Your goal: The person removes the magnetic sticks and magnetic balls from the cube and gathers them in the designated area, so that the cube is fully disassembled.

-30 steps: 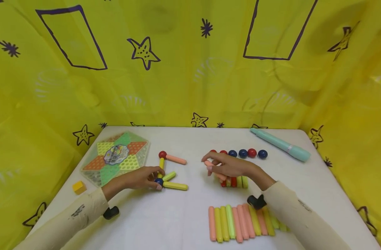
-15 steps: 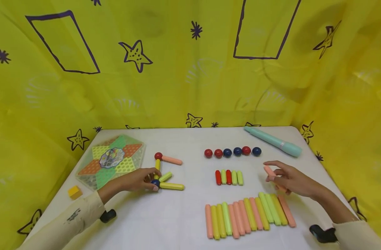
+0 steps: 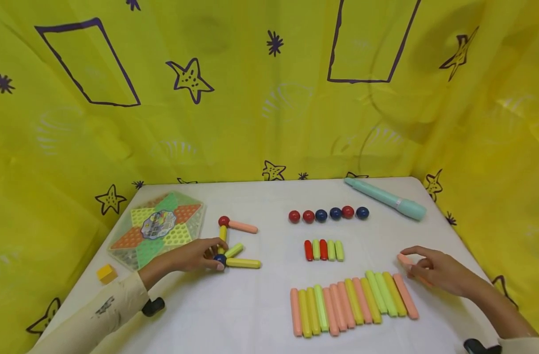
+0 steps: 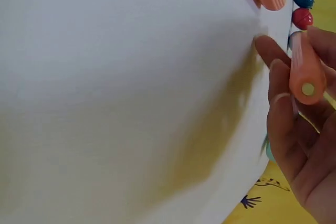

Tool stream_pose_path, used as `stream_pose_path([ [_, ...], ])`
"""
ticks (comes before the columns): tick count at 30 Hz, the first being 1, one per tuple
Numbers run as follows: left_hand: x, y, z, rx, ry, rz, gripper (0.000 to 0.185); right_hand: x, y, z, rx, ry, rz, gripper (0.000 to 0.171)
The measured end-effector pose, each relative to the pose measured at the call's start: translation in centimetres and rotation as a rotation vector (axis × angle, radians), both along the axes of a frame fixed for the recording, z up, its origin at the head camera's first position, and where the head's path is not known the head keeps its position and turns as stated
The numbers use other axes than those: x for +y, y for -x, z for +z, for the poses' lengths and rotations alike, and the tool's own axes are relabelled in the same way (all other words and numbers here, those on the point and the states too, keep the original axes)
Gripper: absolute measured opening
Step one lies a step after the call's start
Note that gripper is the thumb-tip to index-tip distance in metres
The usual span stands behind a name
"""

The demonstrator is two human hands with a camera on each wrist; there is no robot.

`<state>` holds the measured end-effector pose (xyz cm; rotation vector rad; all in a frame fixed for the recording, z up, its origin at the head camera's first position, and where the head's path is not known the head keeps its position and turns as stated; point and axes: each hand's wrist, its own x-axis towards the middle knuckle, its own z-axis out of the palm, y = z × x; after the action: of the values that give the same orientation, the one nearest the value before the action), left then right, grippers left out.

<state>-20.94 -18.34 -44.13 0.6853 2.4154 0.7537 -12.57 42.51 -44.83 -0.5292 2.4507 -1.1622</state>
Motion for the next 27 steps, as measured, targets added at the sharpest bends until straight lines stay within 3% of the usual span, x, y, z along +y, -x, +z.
stream_pose_path([
  [4, 0.1, -0.1, 0.0, -0.003, 0.0, -0.003, 0.043, 0.0, -0.7, -0.4, -0.019, 0.018, 0.043, 0.057],
  [8, 0.2, -0.1, 0.1, 0.001, 0.003, -0.009, 0.043, -0.1, -1.3, -0.3, -0.021, -0.076, 0.016, 0.039],
  [11, 0.1, 0.0, 0.1, 0.007, 0.003, -0.013, 0.043, -0.3, -1.5, 0.0, -0.03, -0.14, 0.001, 0.038],
  [13, 0.0, 0.0, 0.0, 0.008, 0.002, -0.013, 0.044, -0.5, -1.4, 0.2, -0.076, -0.126, -0.002, 0.041],
  [17, -0.1, 0.1, 0.0, 0.014, -0.002, -0.014, 0.044, -1.0, -1.1, 0.7, -0.253, -0.081, -0.039, 0.052],
  [20, 0.0, 0.1, -0.1, 0.018, -0.005, -0.014, 0.044, -1.0, -0.7, 1.3, -0.327, -0.102, -0.06, 0.055],
  [23, 0.0, 0.1, -0.1, 0.018, -0.006, -0.014, 0.044, -1.1, -0.2, 2.2, -0.256, -0.153, -0.048, 0.052],
  [27, 0.0, 0.1, 0.0, 0.013, -0.019, -0.023, 0.043, -2.7, 1.1, 3.4, -0.072, -0.14, -0.031, 0.042],
])
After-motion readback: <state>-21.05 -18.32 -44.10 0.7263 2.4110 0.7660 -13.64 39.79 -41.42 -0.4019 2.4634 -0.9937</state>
